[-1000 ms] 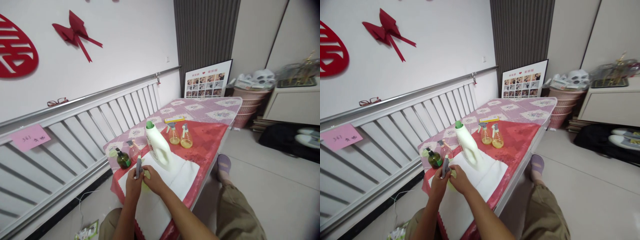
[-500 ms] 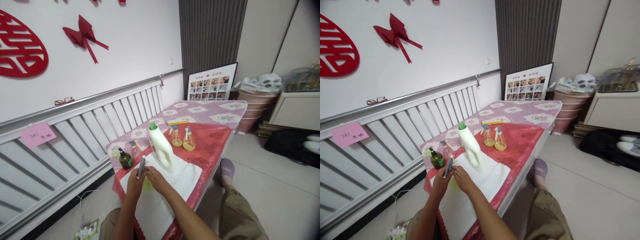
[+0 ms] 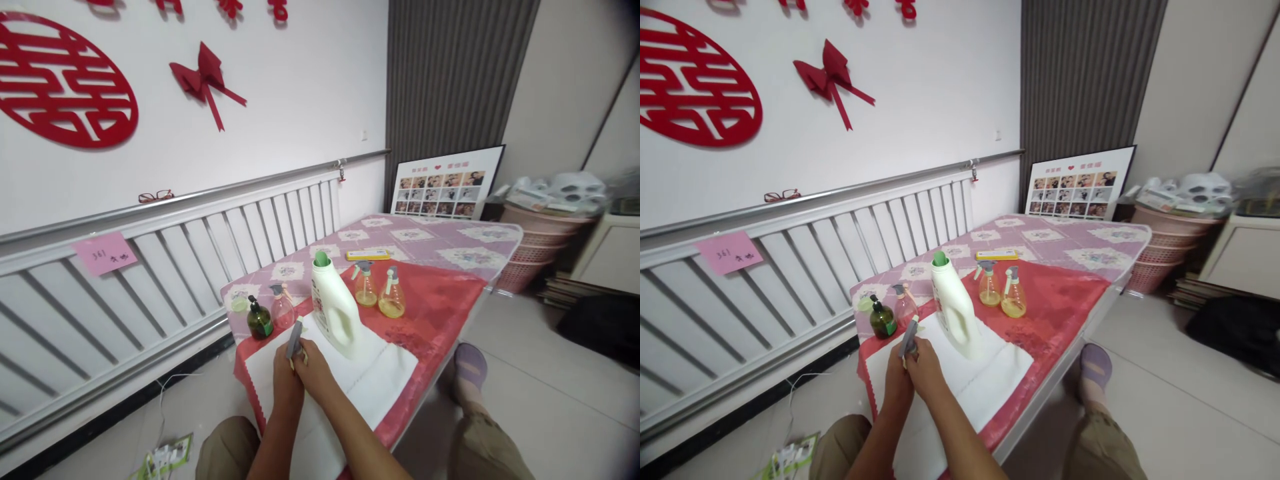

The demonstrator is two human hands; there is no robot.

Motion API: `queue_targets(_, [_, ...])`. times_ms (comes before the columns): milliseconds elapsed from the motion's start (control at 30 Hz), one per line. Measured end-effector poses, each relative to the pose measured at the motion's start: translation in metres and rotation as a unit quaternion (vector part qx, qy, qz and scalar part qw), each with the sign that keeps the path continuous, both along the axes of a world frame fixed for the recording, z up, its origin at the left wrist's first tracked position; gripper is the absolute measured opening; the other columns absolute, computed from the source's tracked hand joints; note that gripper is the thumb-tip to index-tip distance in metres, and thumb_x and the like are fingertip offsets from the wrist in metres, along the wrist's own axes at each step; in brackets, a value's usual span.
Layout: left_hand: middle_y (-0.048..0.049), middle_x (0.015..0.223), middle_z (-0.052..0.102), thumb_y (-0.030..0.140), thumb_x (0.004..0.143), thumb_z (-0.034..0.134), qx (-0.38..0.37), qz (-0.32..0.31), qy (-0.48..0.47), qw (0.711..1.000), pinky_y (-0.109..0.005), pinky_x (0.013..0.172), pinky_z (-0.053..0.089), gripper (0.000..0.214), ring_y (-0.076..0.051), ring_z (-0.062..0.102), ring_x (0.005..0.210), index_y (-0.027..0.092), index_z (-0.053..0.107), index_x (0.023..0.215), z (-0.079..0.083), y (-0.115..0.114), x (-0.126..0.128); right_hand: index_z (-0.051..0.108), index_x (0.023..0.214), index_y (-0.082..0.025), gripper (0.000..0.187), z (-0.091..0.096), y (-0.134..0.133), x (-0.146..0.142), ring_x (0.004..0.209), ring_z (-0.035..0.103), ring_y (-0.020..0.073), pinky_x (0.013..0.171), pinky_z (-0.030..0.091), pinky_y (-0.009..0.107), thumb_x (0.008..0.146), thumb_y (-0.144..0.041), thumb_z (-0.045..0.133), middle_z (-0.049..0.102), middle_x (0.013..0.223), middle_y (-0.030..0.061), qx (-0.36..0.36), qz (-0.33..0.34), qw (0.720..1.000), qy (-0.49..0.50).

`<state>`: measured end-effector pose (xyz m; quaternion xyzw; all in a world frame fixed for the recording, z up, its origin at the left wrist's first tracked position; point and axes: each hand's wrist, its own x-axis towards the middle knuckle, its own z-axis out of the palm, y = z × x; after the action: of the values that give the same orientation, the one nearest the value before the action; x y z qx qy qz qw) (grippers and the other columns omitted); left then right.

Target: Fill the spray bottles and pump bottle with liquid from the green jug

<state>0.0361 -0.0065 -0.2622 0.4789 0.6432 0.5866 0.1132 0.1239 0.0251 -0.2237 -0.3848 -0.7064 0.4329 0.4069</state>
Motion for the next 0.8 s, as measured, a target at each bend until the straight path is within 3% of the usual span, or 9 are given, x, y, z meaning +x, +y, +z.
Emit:
queue_targets(233, [-0.0092, 0.106, 0.067, 0.027, 0.078, 0.055, 0.004, 0.032, -0.023, 0.999, -0.039, 0.091, 0.046, 0.035, -0.025, 0.06, 0.102, 0.017, 0.063, 0.11, -0.002, 0.001, 0.005, 0.065, 0.103, -0.015, 0.03, -0.003, 0.003, -0.001, 0.1, 0.063, 0.0241, 0.09, 0.046, 0.034, 0.076, -0.021, 0.054, 0.068, 0.105, 0.0113, 0.004, -0.029, 0.999, -0.015])
queue_targets(433, [-0.0089, 0.1, 0.068, 0.029, 0.077, 0.057, 0.005, 0.067, -0.052, 0.996, -0.041, 0.09, 0.045, 0.036, -0.026, 0.06, 0.097, 0.017, 0.062, 0.11, -0.002, 0.003, 0.014, 0.061, 0.084, -0.019, 0.015, -0.007, 0.004, -0.008, 0.083, 0.064, 0.0244, 0.076, 0.049, 0.034, 0.073, -0.029, 0.059, 0.067, 0.086, 0.0073, -0.003, -0.083, 0.996, -0.031])
queue_targets(600, [-0.0076, 0.088, 0.066, 0.033, 0.075, 0.06, 0.006, 0.086, -0.07, 0.994, -0.039, 0.082, 0.047, 0.026, -0.025, 0.06, 0.087, 0.016, 0.063, 0.094, -0.005, 0.004, 0.016, 0.057, 0.085, -0.022, 0.018, -0.014, 0.002, -0.014, 0.067, 0.063, 0.0222, 0.066, 0.049, 0.033, 0.073, -0.035, 0.06, 0.065, 0.075, 0.0026, -0.021, -0.123, 0.992, -0.027])
queue_targets(700, [-0.0066, 0.081, 0.064, 0.032, 0.074, 0.06, 0.007, 0.085, -0.071, 0.994, -0.039, 0.077, 0.047, 0.017, -0.025, 0.059, 0.081, 0.018, 0.061, 0.082, -0.006, 0.004, 0.014, 0.056, 0.086, -0.023, 0.02, -0.016, 0.002, -0.016, 0.07, 0.064, 0.0232, 0.067, 0.051, 0.034, 0.073, -0.037, 0.059, 0.067, 0.074, 0.0029, -0.03, -0.126, 0.991, -0.02])
queue_targets(800, [-0.0054, 0.082, 0.064, 0.031, 0.075, 0.06, 0.01, 0.078, -0.071, 0.994, -0.039, 0.078, 0.048, 0.013, -0.024, 0.058, 0.08, 0.019, 0.06, 0.08, -0.007, 0.004, 0.013, 0.057, 0.092, -0.021, 0.026, -0.016, 0.0, -0.014, 0.08, 0.066, 0.0261, 0.075, 0.052, 0.037, 0.074, -0.04, 0.058, 0.07, 0.086, 0.0078, -0.03, -0.11, 0.993, -0.012])
